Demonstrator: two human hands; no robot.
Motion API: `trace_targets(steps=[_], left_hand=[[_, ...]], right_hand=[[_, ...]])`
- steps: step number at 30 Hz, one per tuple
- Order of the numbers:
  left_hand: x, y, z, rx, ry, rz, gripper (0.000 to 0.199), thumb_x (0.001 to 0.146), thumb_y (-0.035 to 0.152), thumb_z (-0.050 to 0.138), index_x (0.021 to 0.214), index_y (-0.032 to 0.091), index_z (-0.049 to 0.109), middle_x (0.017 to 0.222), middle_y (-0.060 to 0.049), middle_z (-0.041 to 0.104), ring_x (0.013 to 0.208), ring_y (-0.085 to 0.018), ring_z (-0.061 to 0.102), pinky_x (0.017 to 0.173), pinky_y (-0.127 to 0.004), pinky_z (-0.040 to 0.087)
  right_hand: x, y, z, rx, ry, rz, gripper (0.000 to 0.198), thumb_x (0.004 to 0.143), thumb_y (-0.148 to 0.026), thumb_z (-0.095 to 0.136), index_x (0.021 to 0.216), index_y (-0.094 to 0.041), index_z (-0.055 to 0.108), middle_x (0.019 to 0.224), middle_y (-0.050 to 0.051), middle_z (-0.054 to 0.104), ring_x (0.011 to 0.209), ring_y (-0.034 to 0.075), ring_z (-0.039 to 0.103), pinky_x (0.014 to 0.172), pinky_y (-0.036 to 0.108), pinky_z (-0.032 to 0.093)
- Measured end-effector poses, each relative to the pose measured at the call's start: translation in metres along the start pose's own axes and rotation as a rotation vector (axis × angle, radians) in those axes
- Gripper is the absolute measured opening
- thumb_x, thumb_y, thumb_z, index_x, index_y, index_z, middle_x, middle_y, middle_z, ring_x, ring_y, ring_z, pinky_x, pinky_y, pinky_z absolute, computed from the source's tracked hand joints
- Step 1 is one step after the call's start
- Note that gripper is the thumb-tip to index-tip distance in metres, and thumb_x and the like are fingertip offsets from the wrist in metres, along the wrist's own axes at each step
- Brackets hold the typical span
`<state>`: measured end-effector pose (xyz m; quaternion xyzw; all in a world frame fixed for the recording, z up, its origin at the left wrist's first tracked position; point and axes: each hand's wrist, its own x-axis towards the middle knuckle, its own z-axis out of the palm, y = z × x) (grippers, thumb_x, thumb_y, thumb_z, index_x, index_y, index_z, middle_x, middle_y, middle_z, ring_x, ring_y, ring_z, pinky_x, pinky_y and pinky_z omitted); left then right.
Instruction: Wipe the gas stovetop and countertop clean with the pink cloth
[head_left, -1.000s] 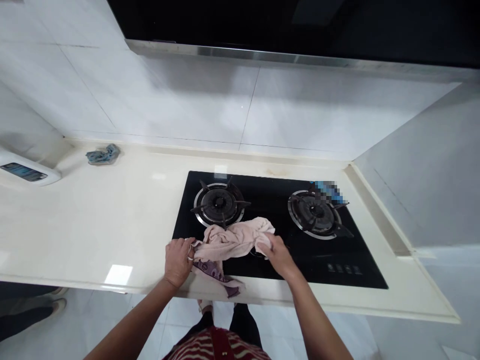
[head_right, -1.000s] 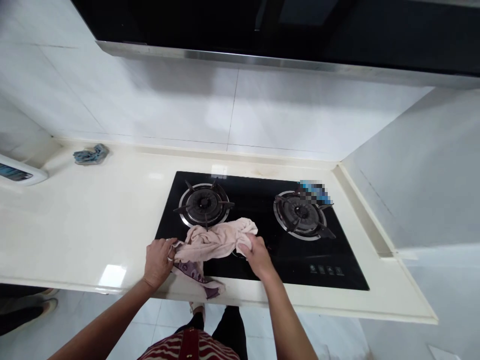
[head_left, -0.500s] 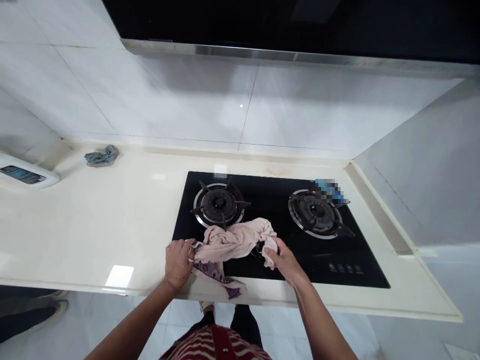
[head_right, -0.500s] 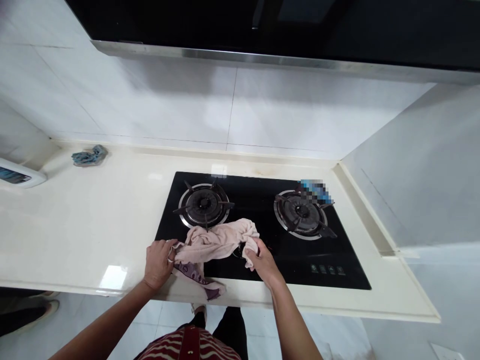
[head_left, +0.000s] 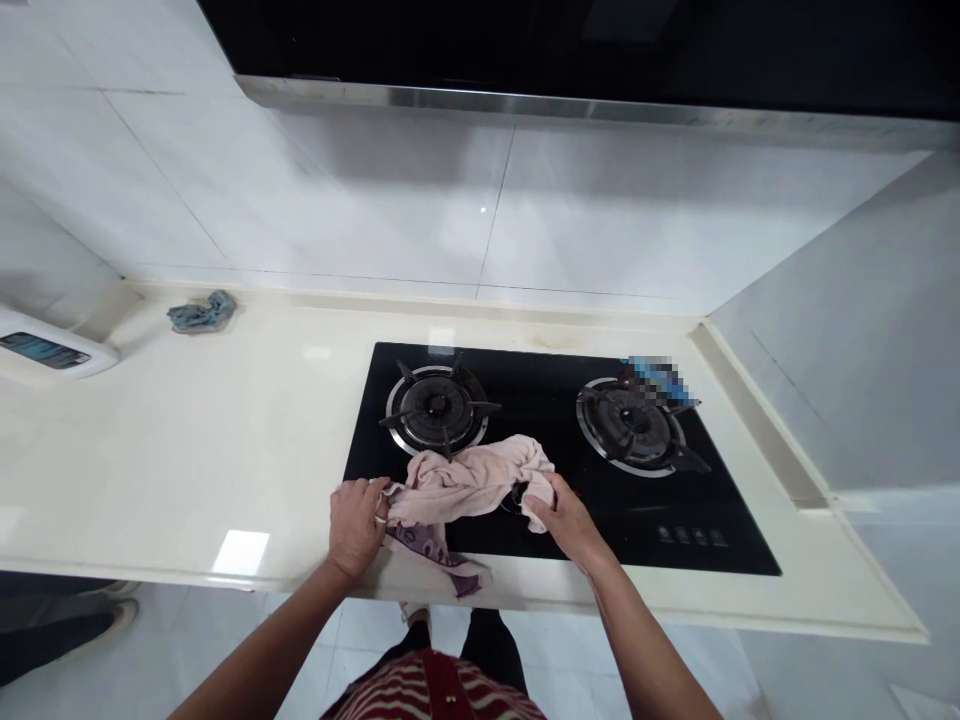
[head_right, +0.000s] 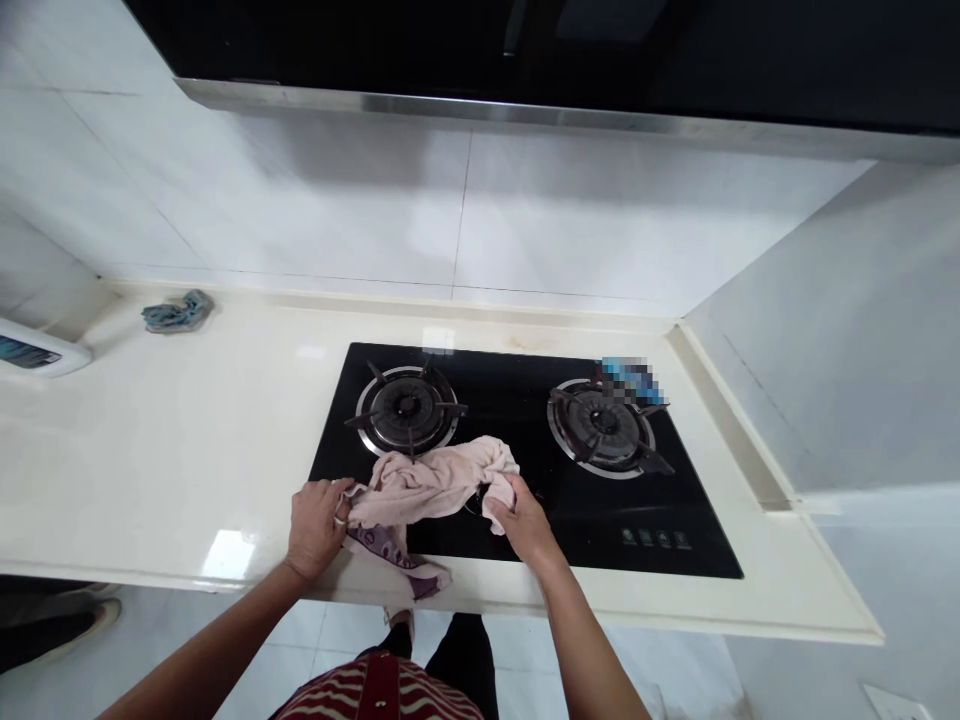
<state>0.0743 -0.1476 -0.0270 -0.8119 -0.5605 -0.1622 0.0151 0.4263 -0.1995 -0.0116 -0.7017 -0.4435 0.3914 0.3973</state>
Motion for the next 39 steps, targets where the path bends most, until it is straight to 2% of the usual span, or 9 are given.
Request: trace_targets(steps=[4,9,14,18,21,24,27,31,39], left_hand=[[0.001,0.002,0.000,-0.002,0.014,0.005,0.033,0.093,0.024,0.049,0.121,0.021,0.066,0.101,-0.010,0.065,0.095,-0.029,0.053,0.079,-0.041,0.038],[0.000,-0.003,0.001,-0.038,0.027,-0.016,0.033,0.092,0.022,0.049,0.120,0.020,0.067,0.099,-0.010,0.065,0.095,-0.028,0.054,0.081,-0.041,0.039],[-0.005,0.011,0.000,-0.297,0.088,0.088,0.036,0.096,0.022,0.039,0.119,0.021,0.067,0.103,-0.010,0.065,0.097,-0.025,0.056,0.085,-0.042,0.043],[0.002,0.061,0.006,-0.438,0.076,0.299,0.045,0.095,0.028,0.045,0.139,0.023,0.055,0.136,-0.014,0.056,0.130,-0.031,0.047,0.106,-0.052,0.038],[0.005,0.086,0.018,-0.486,0.002,0.475,0.063,0.091,0.029,0.051,0.152,0.021,0.037,0.141,-0.017,0.053,0.136,-0.034,0.043,0.110,-0.057,0.034],[-0.003,0.075,0.026,-0.536,0.054,0.412,0.077,0.087,0.037,0.058,0.155,0.016,0.029,0.143,-0.022,0.048,0.135,-0.037,0.045,0.109,-0.059,0.036],[-0.015,0.048,0.025,-0.458,0.009,0.370,0.090,0.076,0.047,0.070,0.153,0.019,0.034,0.144,-0.021,0.047,0.133,-0.040,0.046,0.107,-0.058,0.040],[-0.015,0.045,0.017,-0.351,-0.114,0.386,0.086,0.068,0.036,0.077,0.147,0.021,0.046,0.140,-0.019,0.052,0.129,-0.039,0.050,0.104,-0.055,0.041],[0.011,0.116,0.024,-0.435,-0.230,0.558,0.071,0.068,0.032,0.078,0.136,0.024,0.058,0.141,-0.016,0.055,0.133,-0.037,0.049,0.111,-0.058,0.033]], right_hand=[[0.007,-0.001,0.005,-0.114,0.068,0.010,0.048,0.081,-0.055,0.054,0.112,-0.021,0.065,0.089,0.003,0.071,0.082,0.021,0.067,0.080,0.033,0.052],[0.005,0.005,0.003,-0.277,0.096,-0.039,0.048,0.089,-0.056,0.039,0.110,-0.020,0.065,0.085,0.004,0.069,0.080,0.021,0.066,0.078,0.032,0.052],[0.030,-0.011,-0.001,-0.532,0.151,-0.156,0.049,0.095,-0.045,0.033,0.116,-0.016,0.066,0.116,0.015,0.062,0.105,0.024,0.061,0.095,0.036,0.049],[0.055,-0.041,0.033,-0.623,0.104,-0.182,0.043,0.096,-0.041,0.045,0.128,-0.022,0.065,0.136,0.017,0.053,0.117,0.031,0.054,0.100,0.046,0.044],[0.044,-0.055,0.076,-0.763,0.009,-0.273,0.035,0.096,-0.043,0.050,0.119,-0.025,0.070,0.143,0.016,0.051,0.117,0.035,0.053,0.100,0.052,0.041],[0.009,-0.046,0.109,-0.816,0.006,-0.450,0.035,0.101,-0.037,0.042,0.120,-0.023,0.068,0.145,0.015,0.052,0.125,0.033,0.049,0.106,0.052,0.038],[-0.027,-0.017,0.117,-0.712,0.110,-0.556,0.034,0.101,-0.030,0.043,0.126,-0.021,0.064,0.143,0.013,0.056,0.137,0.031,0.042,0.114,0.052,0.034],[-0.057,0.027,0.089,-0.609,0.168,-0.576,0.035,0.102,-0.029,0.041,0.126,-0.024,0.066,0.139,0.009,0.060,0.133,0.028,0.048,0.112,0.048,0.039],[-0.071,0.071,-0.019,-0.538,0.484,-0.244,0.053,0.097,-0.056,0.037,0.099,-0.021,0.077,0.107,0.015,0.067,0.102,0.032,0.059,0.095,0.051,0.047]])
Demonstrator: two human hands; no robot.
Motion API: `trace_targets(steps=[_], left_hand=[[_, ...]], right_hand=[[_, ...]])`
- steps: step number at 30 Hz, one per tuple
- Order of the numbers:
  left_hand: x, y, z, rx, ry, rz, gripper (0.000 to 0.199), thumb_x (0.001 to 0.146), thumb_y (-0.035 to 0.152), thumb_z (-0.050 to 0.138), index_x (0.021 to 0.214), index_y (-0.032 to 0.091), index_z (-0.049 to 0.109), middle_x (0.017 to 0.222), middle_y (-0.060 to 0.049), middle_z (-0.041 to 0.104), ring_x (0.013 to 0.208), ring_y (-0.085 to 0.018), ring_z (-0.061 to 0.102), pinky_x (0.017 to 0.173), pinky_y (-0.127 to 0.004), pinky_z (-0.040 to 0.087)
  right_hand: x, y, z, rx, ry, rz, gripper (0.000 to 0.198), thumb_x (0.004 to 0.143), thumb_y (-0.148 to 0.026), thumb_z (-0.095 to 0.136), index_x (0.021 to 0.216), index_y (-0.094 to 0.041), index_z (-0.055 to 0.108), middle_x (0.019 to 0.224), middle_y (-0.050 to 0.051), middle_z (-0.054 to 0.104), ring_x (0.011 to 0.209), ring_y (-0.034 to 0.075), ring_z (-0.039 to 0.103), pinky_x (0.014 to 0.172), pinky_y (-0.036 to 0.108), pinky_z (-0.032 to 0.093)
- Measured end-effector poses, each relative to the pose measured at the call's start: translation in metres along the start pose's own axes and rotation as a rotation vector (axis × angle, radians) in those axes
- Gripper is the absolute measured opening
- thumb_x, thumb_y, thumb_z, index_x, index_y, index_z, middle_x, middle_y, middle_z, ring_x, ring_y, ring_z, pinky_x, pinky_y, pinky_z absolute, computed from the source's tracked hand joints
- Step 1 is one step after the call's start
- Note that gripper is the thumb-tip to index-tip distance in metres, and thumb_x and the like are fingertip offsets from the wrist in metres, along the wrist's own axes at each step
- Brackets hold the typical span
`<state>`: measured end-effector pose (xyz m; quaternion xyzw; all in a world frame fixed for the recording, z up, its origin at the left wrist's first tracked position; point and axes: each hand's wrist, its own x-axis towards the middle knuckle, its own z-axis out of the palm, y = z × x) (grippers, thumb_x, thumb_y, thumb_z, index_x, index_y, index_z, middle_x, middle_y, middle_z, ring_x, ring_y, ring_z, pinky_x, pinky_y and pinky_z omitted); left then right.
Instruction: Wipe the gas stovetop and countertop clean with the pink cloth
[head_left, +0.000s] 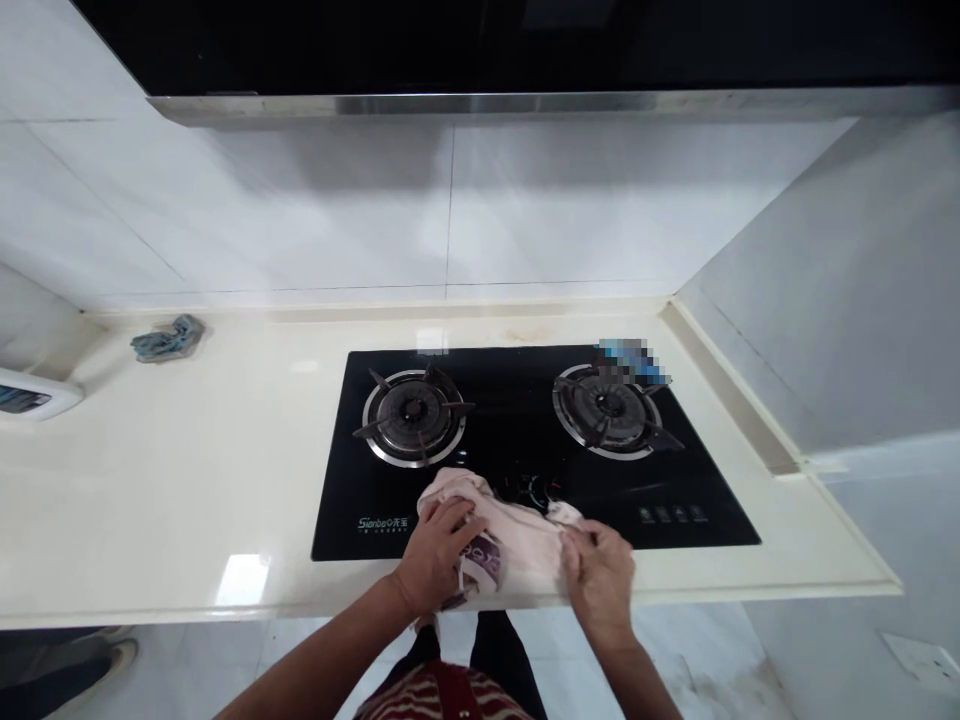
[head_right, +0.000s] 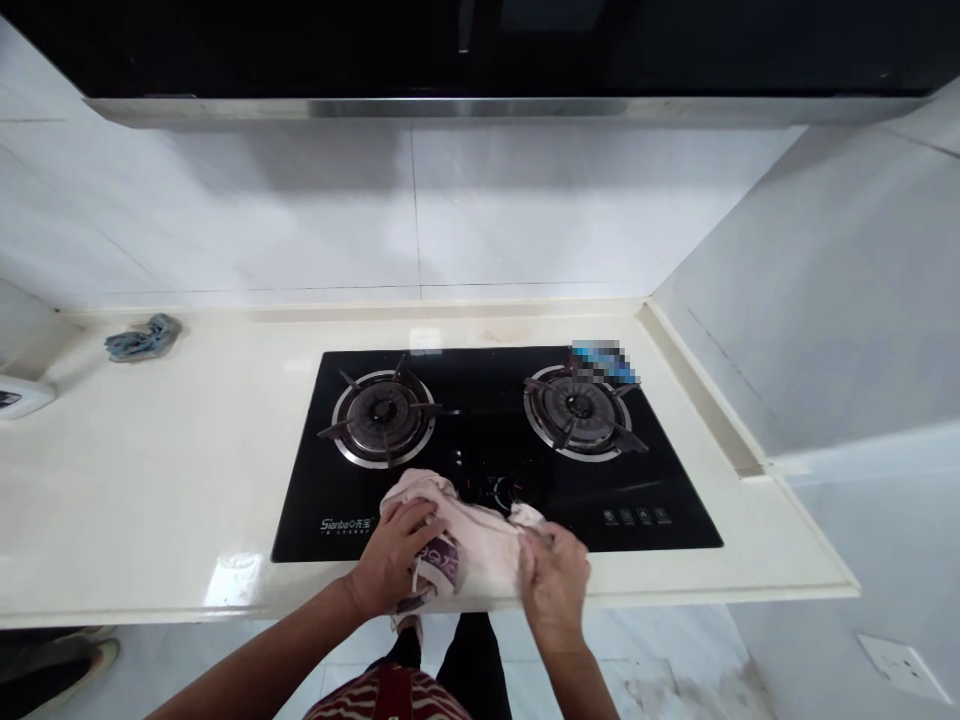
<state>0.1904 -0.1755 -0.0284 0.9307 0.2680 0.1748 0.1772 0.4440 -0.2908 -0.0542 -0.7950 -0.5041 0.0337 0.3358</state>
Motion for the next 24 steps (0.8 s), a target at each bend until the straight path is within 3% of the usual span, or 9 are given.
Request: trace_targets(steps=[4,7,10,13,15,19,24], left_hand=[[-0.003,-0.008,0.000,-0.080,0.058,0.092,0.047,0.079,0.030,0.071,0.125,0.021,0.063,0.128,-0.013,0.065,0.123,-0.030,0.057,0.106,-0.049,0.044],[-0.019,-0.023,-0.010,-0.041,0.168,0.019,0.036,0.086,0.025,0.064,0.122,0.021,0.064,0.125,-0.012,0.066,0.120,-0.027,0.059,0.104,-0.046,0.047],[-0.035,-0.036,-0.023,0.035,0.275,-0.085,0.033,0.087,0.034,0.066,0.118,0.020,0.065,0.125,-0.014,0.065,0.119,-0.029,0.058,0.106,-0.050,0.047],[-0.041,-0.039,-0.028,0.070,0.312,-0.101,0.043,0.086,0.046,0.069,0.120,0.020,0.064,0.128,-0.015,0.063,0.123,-0.032,0.056,0.108,-0.054,0.045],[-0.042,-0.037,-0.027,0.064,0.318,-0.070,0.049,0.085,0.050,0.069,0.124,0.020,0.062,0.130,-0.016,0.062,0.125,-0.033,0.055,0.109,-0.055,0.043],[-0.039,-0.029,-0.017,0.000,0.296,0.021,0.051,0.088,0.046,0.066,0.131,0.020,0.057,0.132,-0.016,0.061,0.127,-0.032,0.054,0.109,-0.056,0.043],[-0.029,-0.010,0.004,-0.101,0.221,0.158,0.055,0.088,0.038,0.066,0.138,0.020,0.052,0.131,-0.018,0.060,0.126,-0.031,0.056,0.107,-0.055,0.046]], right_hand=[[0.010,0.003,-0.033,0.198,0.078,0.309,0.058,0.094,-0.064,0.038,0.105,-0.019,0.073,0.103,0.014,0.069,0.100,0.030,0.062,0.094,0.045,0.049],[0.013,-0.017,-0.034,0.353,0.080,0.447,0.058,0.094,-0.067,0.039,0.112,-0.021,0.069,0.104,0.011,0.073,0.100,0.028,0.065,0.093,0.038,0.051],[0.010,-0.038,-0.004,0.397,-0.110,0.307,0.061,0.093,-0.068,0.041,0.124,-0.021,0.066,0.116,0.012,0.072,0.108,0.028,0.066,0.099,0.040,0.051],[0.009,-0.049,0.033,0.373,-0.183,0.079,0.072,0.094,-0.067,0.036,0.139,-0.015,0.056,0.144,0.017,0.057,0.137,0.033,0.049,0.116,0.050,0.038],[0.015,-0.052,0.046,0.343,-0.188,0.065,0.075,0.096,-0.063,0.030,0.146,-0.011,0.048,0.152,0.019,0.047,0.144,0.033,0.040,0.119,0.053,0.033],[0.048,-0.061,0.045,0.258,-0.336,0.200,0.072,0.100,-0.059,0.022,0.151,-0.011,0.042,0.151,0.019,0.048,0.141,0.030,0.046,0.112,0.046,0.043],[0.104,-0.081,0.054,0.127,-0.379,0.035,0.064,0.103,-0.043,0.015,0.141,-0.007,0.051,0.142,0.022,0.056,0.136,0.028,0.050,0.112,0.044,0.040]])
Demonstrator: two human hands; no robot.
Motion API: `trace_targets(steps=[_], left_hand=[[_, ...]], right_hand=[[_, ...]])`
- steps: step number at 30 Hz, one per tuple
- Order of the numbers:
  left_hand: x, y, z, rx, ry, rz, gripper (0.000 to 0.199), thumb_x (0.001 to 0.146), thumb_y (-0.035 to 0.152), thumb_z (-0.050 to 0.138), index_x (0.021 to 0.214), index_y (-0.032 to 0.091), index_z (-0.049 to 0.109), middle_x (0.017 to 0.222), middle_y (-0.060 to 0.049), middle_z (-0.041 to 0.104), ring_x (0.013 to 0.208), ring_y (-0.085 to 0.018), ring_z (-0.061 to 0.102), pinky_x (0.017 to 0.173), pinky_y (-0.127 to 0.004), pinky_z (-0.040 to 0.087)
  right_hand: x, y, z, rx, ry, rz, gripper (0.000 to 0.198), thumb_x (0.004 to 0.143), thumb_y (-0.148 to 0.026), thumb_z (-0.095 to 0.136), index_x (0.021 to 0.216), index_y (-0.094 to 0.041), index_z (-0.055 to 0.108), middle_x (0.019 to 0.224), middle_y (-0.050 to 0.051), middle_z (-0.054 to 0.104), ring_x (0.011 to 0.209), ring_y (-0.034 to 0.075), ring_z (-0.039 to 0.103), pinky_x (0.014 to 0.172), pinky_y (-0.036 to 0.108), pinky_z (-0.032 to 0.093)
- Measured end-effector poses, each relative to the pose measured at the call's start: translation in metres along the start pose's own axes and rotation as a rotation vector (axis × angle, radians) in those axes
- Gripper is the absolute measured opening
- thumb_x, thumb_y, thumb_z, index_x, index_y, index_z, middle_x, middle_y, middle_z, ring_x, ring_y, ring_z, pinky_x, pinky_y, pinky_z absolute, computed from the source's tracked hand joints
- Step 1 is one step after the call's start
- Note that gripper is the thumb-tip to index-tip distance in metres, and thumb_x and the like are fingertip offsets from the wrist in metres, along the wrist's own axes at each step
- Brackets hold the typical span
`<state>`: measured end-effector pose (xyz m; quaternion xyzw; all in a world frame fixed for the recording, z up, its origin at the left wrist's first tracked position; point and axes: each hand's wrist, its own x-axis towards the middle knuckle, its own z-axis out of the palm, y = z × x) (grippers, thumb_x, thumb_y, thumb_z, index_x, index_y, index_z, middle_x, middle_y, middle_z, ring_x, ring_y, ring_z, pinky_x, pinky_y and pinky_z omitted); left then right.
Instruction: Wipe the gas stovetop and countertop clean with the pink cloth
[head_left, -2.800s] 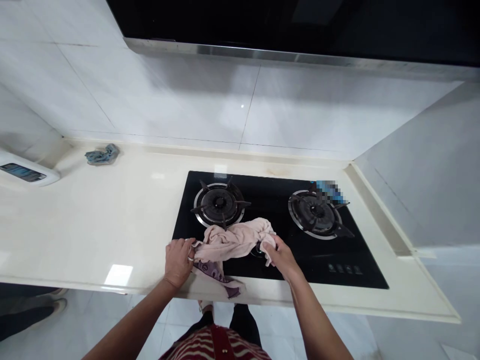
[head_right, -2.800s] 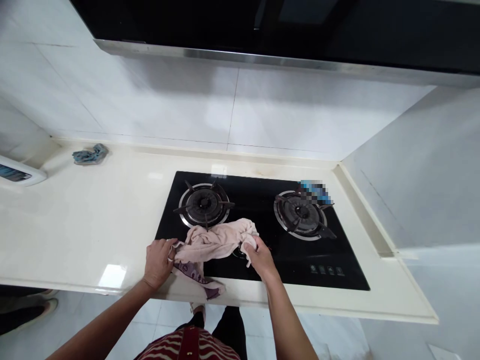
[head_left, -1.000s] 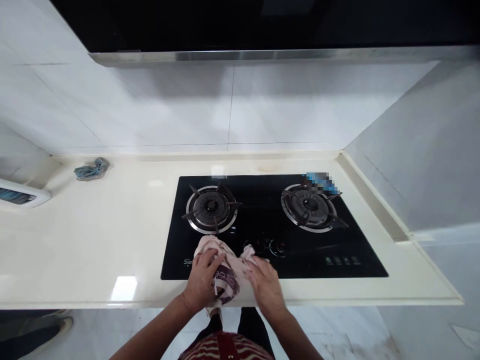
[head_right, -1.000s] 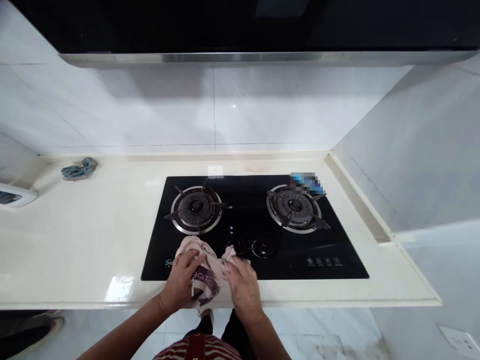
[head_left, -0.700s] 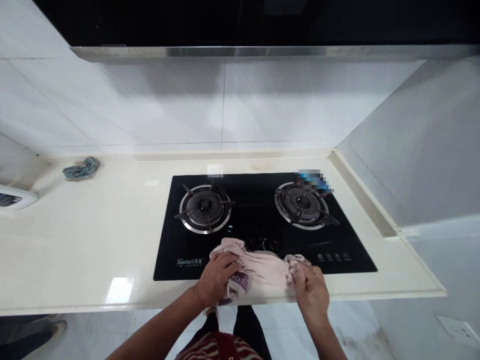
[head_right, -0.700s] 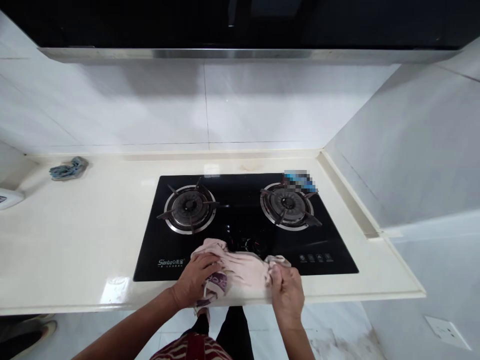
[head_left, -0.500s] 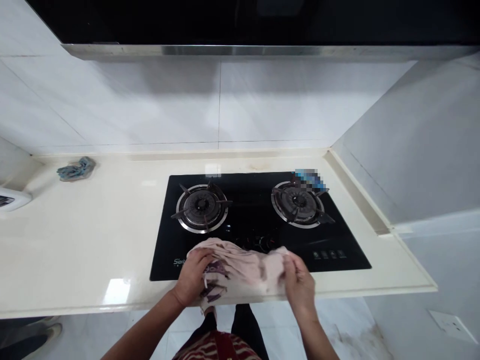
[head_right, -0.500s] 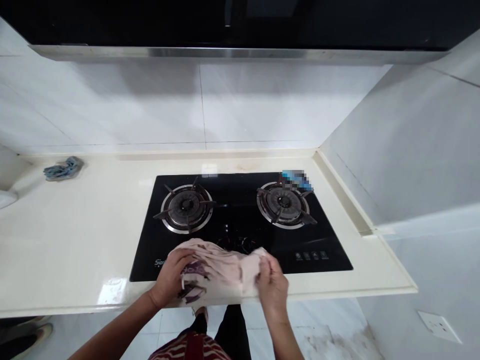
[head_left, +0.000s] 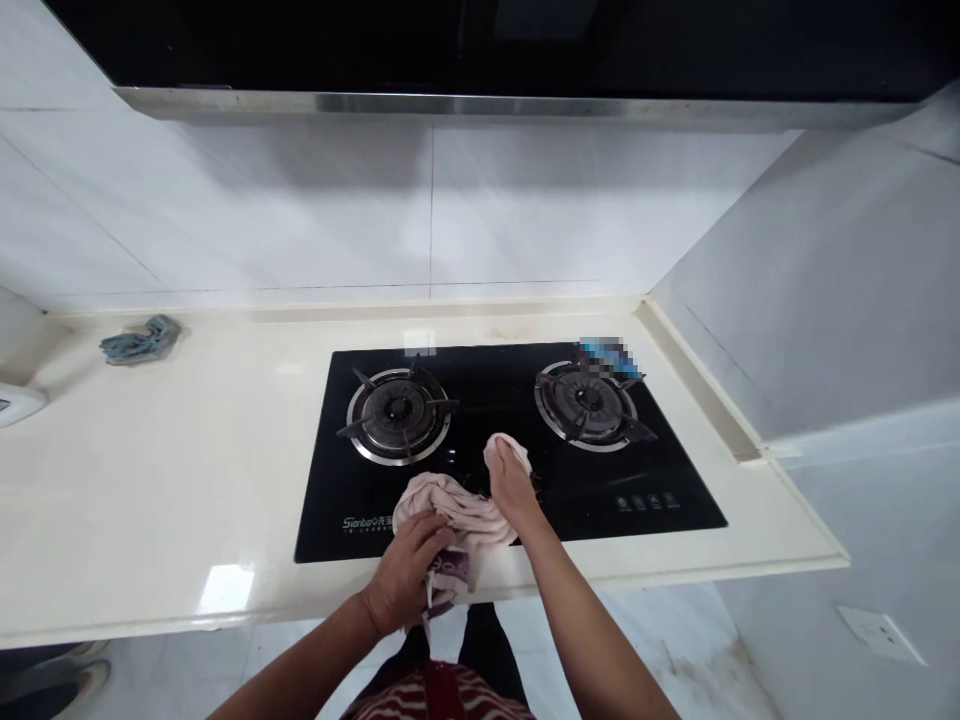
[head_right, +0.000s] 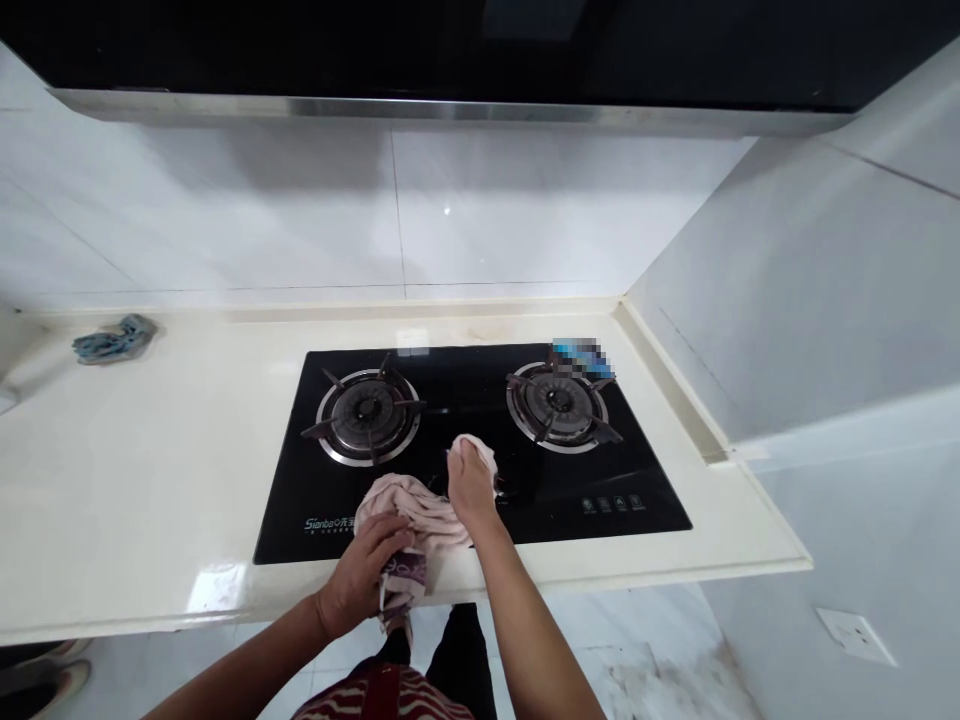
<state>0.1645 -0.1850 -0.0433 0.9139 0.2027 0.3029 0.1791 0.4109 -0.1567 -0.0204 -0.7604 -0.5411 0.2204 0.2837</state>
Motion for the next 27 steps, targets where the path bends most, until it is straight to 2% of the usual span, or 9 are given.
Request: trace_targets(steps=[4,8,10,13,17,19,21,24,27], left_hand=[[0.011,0.010,0.014,-0.033,-0.064,0.068,0.058,0.088,0.028,0.062,0.143,0.019,0.047,0.135,-0.019,0.059,0.132,-0.031,0.052,0.109,-0.056,0.044],[0.014,0.011,0.017,0.108,-0.132,-0.048,0.064,0.078,0.029,0.068,0.139,0.021,0.052,0.143,-0.018,0.054,0.137,-0.037,0.046,0.111,-0.060,0.037],[0.011,0.011,0.017,0.183,-0.115,-0.117,0.064,0.074,0.027,0.070,0.136,0.023,0.056,0.148,-0.018,0.050,0.138,-0.040,0.043,0.109,-0.060,0.036],[0.008,0.014,0.019,0.223,-0.081,-0.174,0.056,0.072,0.025,0.072,0.127,0.023,0.062,0.151,-0.018,0.047,0.138,-0.040,0.042,0.106,-0.059,0.037],[0.012,0.020,0.025,0.143,-0.074,-0.125,0.039,0.074,0.033,0.073,0.111,0.021,0.066,0.132,-0.016,0.060,0.124,-0.038,0.051,0.100,-0.057,0.042],[0.017,0.020,0.027,0.071,-0.068,-0.047,0.037,0.076,0.040,0.073,0.105,0.019,0.065,0.120,-0.015,0.064,0.113,-0.034,0.054,0.096,-0.055,0.045],[0.021,0.019,0.028,0.030,-0.068,0.004,0.035,0.077,0.044,0.072,0.100,0.018,0.064,0.113,-0.014,0.064,0.102,-0.030,0.056,0.093,-0.052,0.048],[0.024,0.016,0.026,0.033,-0.093,0.025,0.035,0.079,0.047,0.072,0.095,0.018,0.062,0.104,-0.011,0.063,0.089,-0.024,0.054,0.086,-0.050,0.050],[0.021,0.015,0.024,0.063,-0.089,0.019,0.032,0.082,0.046,0.068,0.092,0.017,0.061,0.098,-0.010,0.061,0.085,-0.023,0.053,0.081,-0.048,0.050]], right_hand=[[0.048,0.006,-0.008,-0.057,-0.074,-0.123,0.049,0.096,-0.031,0.039,0.137,-0.009,0.057,0.148,0.019,0.052,0.142,0.031,0.041,0.119,0.050,0.028],[0.064,0.040,-0.047,-0.078,-0.185,-0.162,0.042,0.094,-0.026,0.045,0.126,-0.011,0.067,0.147,0.015,0.056,0.145,0.028,0.040,0.121,0.043,0.027],[0.050,0.062,-0.069,-0.088,-0.207,-0.142,0.045,0.098,-0.031,0.039,0.129,-0.013,0.066,0.146,0.013,0.057,0.145,0.027,0.041,0.122,0.042,0.028],[0.007,0.090,-0.089,-0.076,-0.188,-0.053,0.060,0.103,-0.044,0.021,0.140,-0.014,0.058,0.148,0.012,0.055,0.145,0.026,0.041,0.121,0.046,0.031],[-0.051,0.112,-0.090,-0.012,-0.122,0.030,0.069,0.101,-0.058,0.016,0.137,-0.021,0.061,0.142,0.009,0.061,0.143,0.025,0.044,0.120,0.044,0.033],[-0.061,0.112,-0.089,-0.043,-0.055,-0.009,0.069,0.101,-0.057,0.015,0.131,-0.021,0.066,0.137,0.010,0.064,0.138,0.026,0.049,0.117,0.044,0.035],[-0.054,0.103,-0.090,-0.138,-0.031,-0.011,0.069,0.102,-0.049,0.011,0.121,-0.018,0.070,0.124,0.013,0.070,0.125,0.027,0.059,0.112,0.045,0.040],[-0.019,0.080,-0.092,-0.256,-0.087,0.027,0.066,0.103,-0.035,0.009,0.107,-0.015,0.072,0.100,0.016,0.073,0.104,0.026,0.067,0.099,0.042,0.046],[0.028,0.052,-0.082,-0.268,-0.122,0.003,0.057,0.104,-0.032,0.017,0.108,-0.016,0.071,0.098,0.014,0.073,0.105,0.025,0.066,0.095,0.036,0.046]])
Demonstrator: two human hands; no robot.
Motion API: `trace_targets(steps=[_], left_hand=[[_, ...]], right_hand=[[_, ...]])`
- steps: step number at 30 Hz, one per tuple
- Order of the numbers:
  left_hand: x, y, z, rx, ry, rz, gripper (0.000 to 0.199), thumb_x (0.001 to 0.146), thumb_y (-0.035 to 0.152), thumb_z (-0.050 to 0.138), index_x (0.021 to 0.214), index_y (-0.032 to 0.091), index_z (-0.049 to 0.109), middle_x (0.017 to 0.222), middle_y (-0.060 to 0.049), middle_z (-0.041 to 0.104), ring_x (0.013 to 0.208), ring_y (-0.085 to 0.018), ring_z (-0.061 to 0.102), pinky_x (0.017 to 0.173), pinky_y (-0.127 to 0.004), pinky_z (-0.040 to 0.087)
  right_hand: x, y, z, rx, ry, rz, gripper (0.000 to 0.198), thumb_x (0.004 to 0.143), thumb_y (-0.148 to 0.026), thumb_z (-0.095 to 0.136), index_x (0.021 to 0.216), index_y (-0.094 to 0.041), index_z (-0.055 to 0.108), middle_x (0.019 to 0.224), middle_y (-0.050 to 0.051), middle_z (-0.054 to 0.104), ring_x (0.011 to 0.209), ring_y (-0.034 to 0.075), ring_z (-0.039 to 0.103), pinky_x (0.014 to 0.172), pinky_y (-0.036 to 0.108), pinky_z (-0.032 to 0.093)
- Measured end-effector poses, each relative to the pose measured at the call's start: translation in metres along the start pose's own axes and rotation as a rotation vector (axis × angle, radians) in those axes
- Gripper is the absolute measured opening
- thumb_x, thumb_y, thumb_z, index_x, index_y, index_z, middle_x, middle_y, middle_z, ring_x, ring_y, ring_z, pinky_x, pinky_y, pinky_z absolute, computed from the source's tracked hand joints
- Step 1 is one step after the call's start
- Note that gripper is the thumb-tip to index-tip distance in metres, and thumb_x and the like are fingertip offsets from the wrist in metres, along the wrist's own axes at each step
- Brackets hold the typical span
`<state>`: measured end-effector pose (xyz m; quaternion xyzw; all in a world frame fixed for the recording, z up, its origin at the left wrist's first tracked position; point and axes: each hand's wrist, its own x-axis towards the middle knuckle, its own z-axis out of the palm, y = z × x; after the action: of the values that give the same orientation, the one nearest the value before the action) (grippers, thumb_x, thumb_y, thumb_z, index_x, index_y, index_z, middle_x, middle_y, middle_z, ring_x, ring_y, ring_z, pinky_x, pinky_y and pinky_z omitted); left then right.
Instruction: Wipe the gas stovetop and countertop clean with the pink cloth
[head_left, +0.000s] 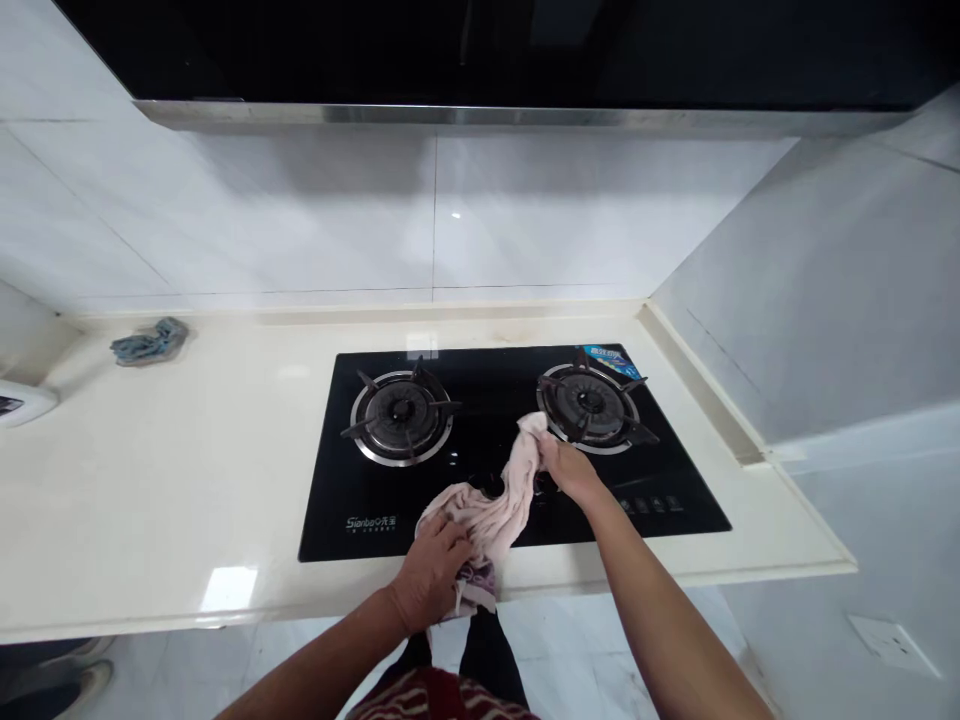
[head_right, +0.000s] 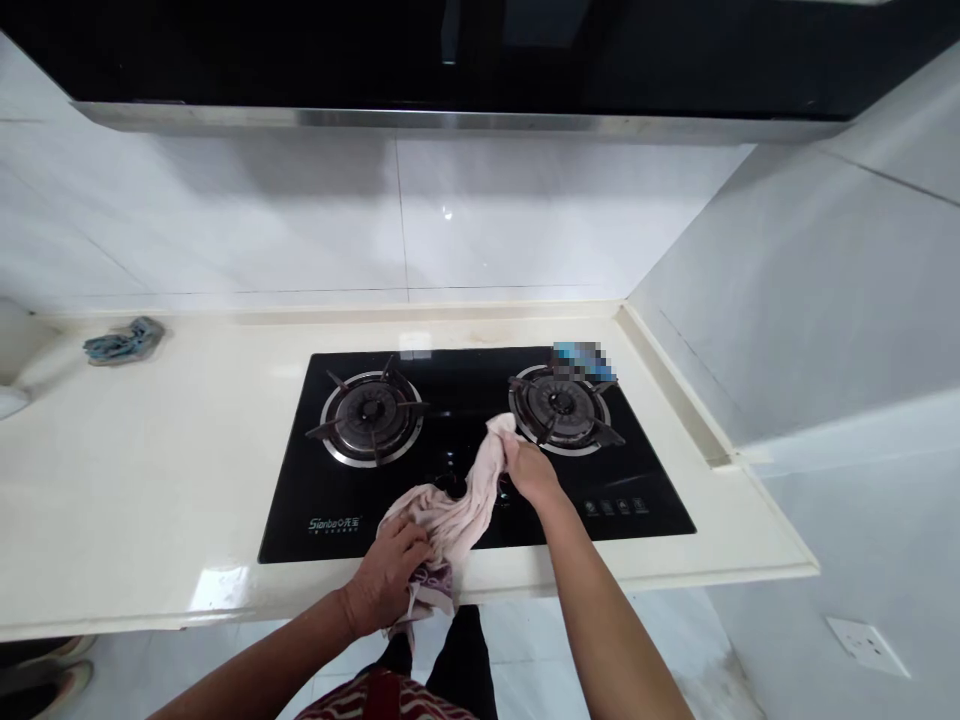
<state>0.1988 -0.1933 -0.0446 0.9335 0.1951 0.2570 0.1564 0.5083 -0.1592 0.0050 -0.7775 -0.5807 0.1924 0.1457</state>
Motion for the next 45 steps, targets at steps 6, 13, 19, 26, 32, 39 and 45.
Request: trace_targets(steps=[6,13,19,26,32,39,45], left_hand=[[-0.012,0.003,-0.008,0.037,0.020,-0.036,0.022,0.087,0.035,0.063,0.098,0.017,0.062,0.099,-0.011,0.061,0.090,-0.025,0.054,0.087,-0.048,0.050],[-0.038,-0.011,-0.029,0.101,0.053,-0.144,0.042,0.087,0.019,0.054,0.128,0.018,0.057,0.110,-0.012,0.064,0.102,-0.027,0.056,0.096,-0.049,0.047],[-0.051,-0.019,-0.039,0.178,0.020,-0.300,0.059,0.071,0.010,0.059,0.129,0.020,0.061,0.111,-0.011,0.064,0.102,-0.030,0.056,0.089,-0.046,0.046],[-0.053,-0.026,-0.062,0.151,0.094,-0.377,0.050,0.071,0.010,0.062,0.120,0.021,0.066,0.113,-0.010,0.066,0.104,-0.028,0.057,0.090,-0.043,0.046],[-0.056,-0.038,-0.069,0.206,0.188,-0.462,0.047,0.069,0.005,0.055,0.111,0.020,0.069,0.109,-0.010,0.066,0.097,-0.027,0.057,0.087,-0.043,0.047],[-0.068,-0.046,-0.067,0.336,0.221,-0.462,0.046,0.083,0.023,0.056,0.128,0.023,0.063,0.140,-0.015,0.052,0.124,-0.034,0.053,0.100,-0.051,0.045],[-0.085,-0.048,-0.068,0.344,0.144,-0.346,0.059,0.077,0.024,0.067,0.134,0.020,0.054,0.153,-0.019,0.043,0.141,-0.039,0.041,0.110,-0.057,0.040]], right_hand=[[0.047,-0.062,0.027,-0.012,-0.007,-0.081,0.037,0.100,-0.032,0.043,0.116,-0.014,0.070,0.120,0.017,0.067,0.116,0.026,0.059,0.100,0.036,0.042],[-0.007,-0.061,0.049,-0.002,0.045,-0.132,0.031,0.096,-0.018,0.046,0.110,-0.018,0.073,0.108,0.010,0.072,0.098,0.019,0.067,0.091,0.029,0.048],[-0.059,-0.047,0.080,-0.059,0.185,-0.053,0.048,0.091,-0.005,0.033,0.125,-0.009,0.067,0.127,0.022,0.066,0.120,0.029,0.061,0.100,0.042,0.048],[-0.134,-0.060,0.151,-0.048,0.361,-0.193,0.038,0.099,-0.033,0.041,0.115,-0.015,0.070,0.124,0.019,0.065,0.118,0.032,0.059,0.103,0.049,0.048],[-0.101,-0.120,0.179,-0.040,0.322,-0.256,0.062,0.098,-0.037,0.042,0.152,-0.006,0.038,0.160,0.021,0.036,0.151,0.033,0.027,0.119,0.053,0.031],[-0.015,-0.160,0.141,0.031,0.385,-0.061,0.060,0.101,-0.028,0.035,0.153,0.002,0.031,0.159,0.029,0.033,0.151,0.035,0.026,0.117,0.053,0.033],[-0.054,-0.158,0.150,0.049,0.387,-0.263,0.049,0.101,-0.029,0.039,0.144,-0.008,0.050,0.157,0.019,0.042,0.151,0.029,0.029,0.121,0.051,0.030]])
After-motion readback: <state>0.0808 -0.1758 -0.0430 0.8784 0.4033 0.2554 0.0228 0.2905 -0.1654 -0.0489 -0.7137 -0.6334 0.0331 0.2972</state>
